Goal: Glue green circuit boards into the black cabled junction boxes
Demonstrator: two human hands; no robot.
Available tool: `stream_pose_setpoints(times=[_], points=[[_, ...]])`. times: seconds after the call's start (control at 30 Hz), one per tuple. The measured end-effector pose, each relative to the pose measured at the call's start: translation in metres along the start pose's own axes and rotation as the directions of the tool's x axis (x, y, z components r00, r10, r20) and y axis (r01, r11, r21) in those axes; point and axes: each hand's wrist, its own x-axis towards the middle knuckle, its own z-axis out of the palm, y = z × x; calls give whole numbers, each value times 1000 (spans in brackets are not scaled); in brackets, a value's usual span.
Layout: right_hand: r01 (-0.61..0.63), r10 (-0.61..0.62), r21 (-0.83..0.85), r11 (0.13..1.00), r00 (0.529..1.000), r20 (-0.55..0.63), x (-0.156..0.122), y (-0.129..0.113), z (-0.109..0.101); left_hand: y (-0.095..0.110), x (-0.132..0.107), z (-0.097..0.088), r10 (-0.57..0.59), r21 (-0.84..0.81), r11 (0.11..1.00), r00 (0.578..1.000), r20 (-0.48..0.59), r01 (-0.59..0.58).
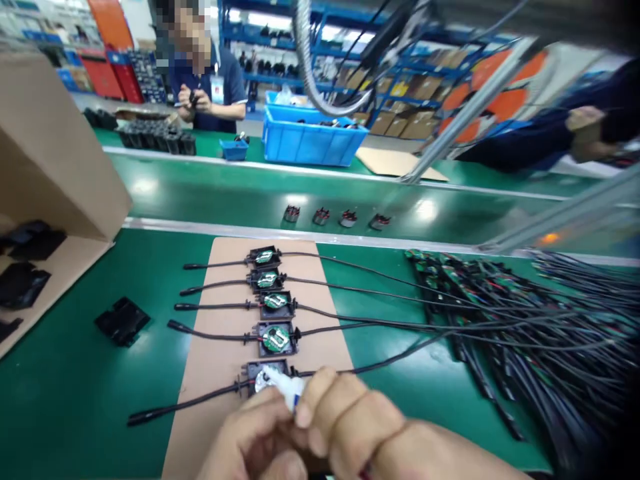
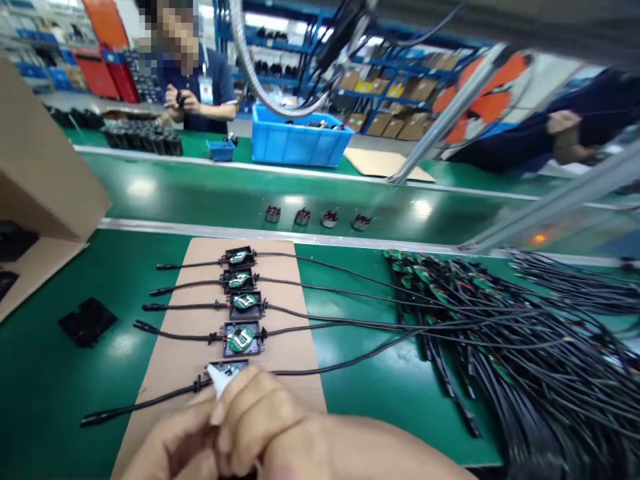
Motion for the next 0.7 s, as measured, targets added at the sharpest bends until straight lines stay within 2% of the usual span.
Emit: stream_pose_setpoints(times=[0.1, 0.2, 0.27, 0.33, 0.37, 0.43, 0.5, 0.57, 0.63, 0.7], points=[[204, -208, -228, 952, 978, 6, -2, 5, 2, 14, 25, 2, -144, -177, 977, 977, -160, 115], [184, -238, -569, 802, 971, -22, 12, -11, -6, 31, 58, -4, -245, -317, 937, 925, -291, 149], [193, -268, -732, 653, 963, 15, 27, -22, -18, 39, 83, -8, -241, -294, 944, 920, -309, 149], [182, -264, -835, 520, 963, 46, 46, -24, -35, 41, 105, -9, -210, -251, 958, 935, -285, 138], [156, -242, -868, 472, 969, 43, 57, -21, -47, 40, 114, -9, -201, -231, 963, 944, -261, 141], [33, -173, -911, 411, 984, -42, 82, -10, -81, 34, 122, -13, -207, -159, 972, 953, -223, 174], [-166, -153, -919, 356, 960, -233, 107, 0, -124, 27, 117, -20, -163, 18, 985, 960, -227, 171], [-275, -180, -899, 342, 919, -350, 125, 7, -172, 21, 98, -33, -52, 260, 959, 974, -220, 110], [-329, -179, -875, 354, 895, -409, 133, 11, -215, 17, 73, -46, 26, 459, 887, 985, -170, 56], [-346, -147, -856, 383, 892, -427, 132, 16, -244, 15, 46, -57, 19, 589, 805, 990, -143, 70]])
